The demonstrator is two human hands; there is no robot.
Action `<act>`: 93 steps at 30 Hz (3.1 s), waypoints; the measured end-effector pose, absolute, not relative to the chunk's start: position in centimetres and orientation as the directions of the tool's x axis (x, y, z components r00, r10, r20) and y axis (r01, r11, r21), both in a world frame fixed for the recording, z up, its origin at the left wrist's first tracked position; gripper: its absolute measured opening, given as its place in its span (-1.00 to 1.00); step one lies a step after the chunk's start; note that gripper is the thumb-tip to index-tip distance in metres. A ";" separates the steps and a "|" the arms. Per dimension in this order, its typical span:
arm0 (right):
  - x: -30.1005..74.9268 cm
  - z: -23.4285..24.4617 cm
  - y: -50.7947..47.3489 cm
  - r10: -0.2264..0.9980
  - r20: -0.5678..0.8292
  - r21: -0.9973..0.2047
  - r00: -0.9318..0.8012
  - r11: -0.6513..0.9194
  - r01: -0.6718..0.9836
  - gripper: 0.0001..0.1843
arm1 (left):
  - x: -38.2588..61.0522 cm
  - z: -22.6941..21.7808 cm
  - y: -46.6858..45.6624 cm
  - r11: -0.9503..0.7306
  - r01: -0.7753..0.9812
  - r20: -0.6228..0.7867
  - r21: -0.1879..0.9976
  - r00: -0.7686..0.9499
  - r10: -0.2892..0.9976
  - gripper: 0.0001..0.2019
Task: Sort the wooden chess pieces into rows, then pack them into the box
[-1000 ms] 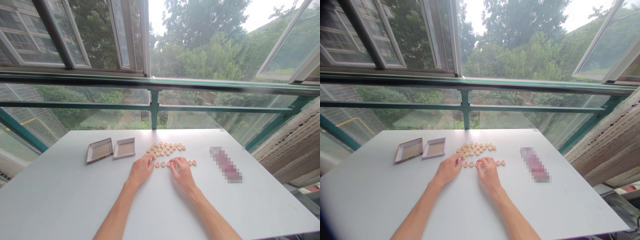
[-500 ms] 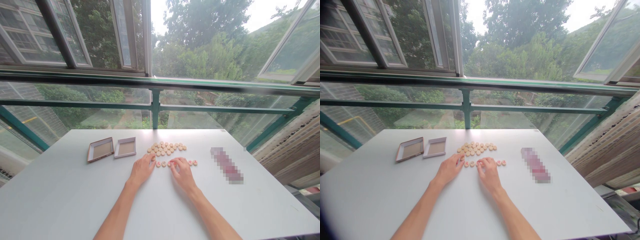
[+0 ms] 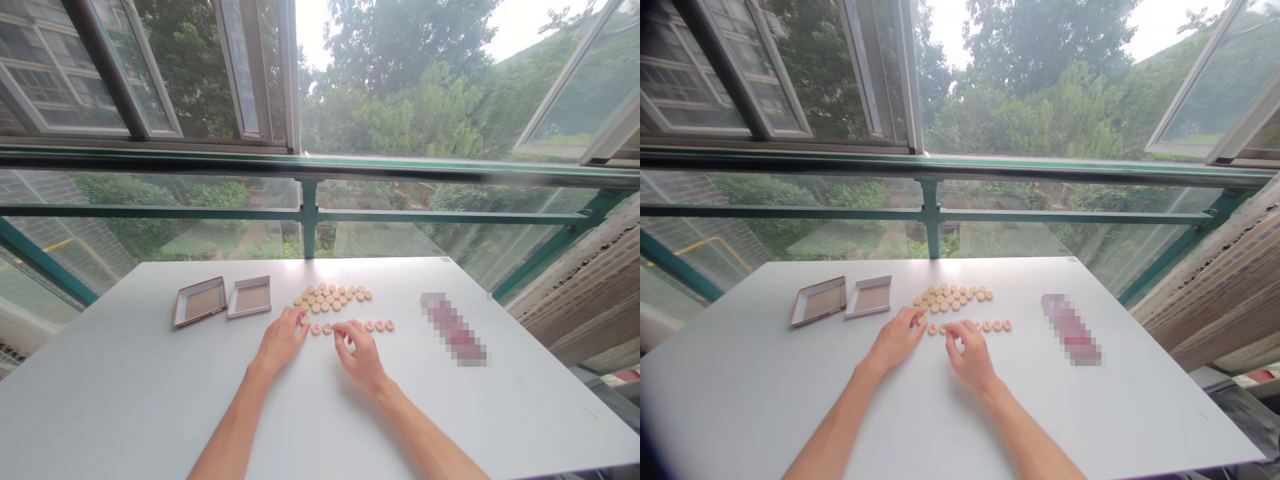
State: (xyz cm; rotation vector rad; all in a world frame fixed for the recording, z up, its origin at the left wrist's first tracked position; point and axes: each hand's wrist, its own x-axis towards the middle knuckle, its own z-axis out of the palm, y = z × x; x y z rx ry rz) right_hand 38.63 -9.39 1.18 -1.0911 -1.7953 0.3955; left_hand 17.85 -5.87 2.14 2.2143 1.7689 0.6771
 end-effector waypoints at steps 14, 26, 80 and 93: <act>37.6 1.4 -6.8 0.746 0.628 -0.576 -0.221 0.637 0.513 -0.72 | 19.6 2.8 -5.3 -0.174 0.289 0.186 0.941 -0.014 0.982 -0.59; 38.9 2.6 -6.3 0.671 0.698 -0.510 -0.250 0.711 0.484 -0.65 | 22.8 4.9 -7.5 -0.123 0.108 0.101 0.986 0.196 0.976 -0.53; 38.0 2.9 -8.6 0.922 0.318 -0.909 -0.220 0.362 0.205 -0.87 | 19.9 2.7 -7.7 -0.611 0.598 0.484 0.518 0.384 0.786 -0.76; 38.1 2.8 -8.2 0.926 0.324 -0.902 -0.195 0.364 0.232 -0.86 | 19.8 2.2 -7.6 -0.601 0.594 0.471 0.534 0.382 0.795 -0.87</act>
